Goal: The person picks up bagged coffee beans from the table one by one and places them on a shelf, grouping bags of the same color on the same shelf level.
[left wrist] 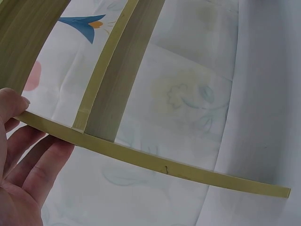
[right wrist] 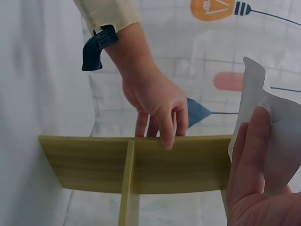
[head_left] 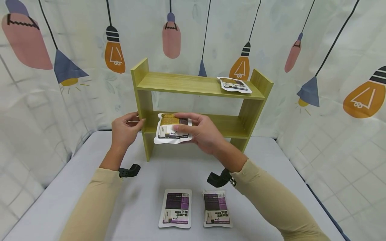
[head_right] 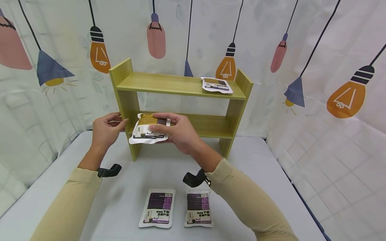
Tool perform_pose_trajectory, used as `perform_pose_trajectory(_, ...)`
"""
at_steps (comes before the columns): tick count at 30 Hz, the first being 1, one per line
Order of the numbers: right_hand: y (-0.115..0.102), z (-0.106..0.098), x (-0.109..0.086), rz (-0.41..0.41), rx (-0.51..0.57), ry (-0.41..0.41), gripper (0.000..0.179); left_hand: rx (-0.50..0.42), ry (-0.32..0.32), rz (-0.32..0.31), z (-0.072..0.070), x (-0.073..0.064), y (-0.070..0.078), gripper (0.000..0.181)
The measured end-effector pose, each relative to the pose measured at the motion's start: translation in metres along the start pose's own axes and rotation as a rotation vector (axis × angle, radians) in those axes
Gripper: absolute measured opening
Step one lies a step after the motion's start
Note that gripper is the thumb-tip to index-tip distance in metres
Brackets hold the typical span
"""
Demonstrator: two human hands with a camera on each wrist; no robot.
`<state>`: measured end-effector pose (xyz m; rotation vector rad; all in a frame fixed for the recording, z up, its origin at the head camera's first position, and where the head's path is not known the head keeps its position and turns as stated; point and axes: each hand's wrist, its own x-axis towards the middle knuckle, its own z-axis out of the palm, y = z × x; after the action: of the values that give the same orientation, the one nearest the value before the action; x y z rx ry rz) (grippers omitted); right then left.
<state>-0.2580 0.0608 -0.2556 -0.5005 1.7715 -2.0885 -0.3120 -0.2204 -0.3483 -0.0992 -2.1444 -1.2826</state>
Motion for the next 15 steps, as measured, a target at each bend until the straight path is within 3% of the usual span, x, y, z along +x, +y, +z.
perform_pose_trajectory(15, -0.016, 0.006, 0.003, -0.024, -0.019, 0.007, 0.047, -0.006, -0.017, -0.009, -0.001, -0.001, 0.002, 0.041)
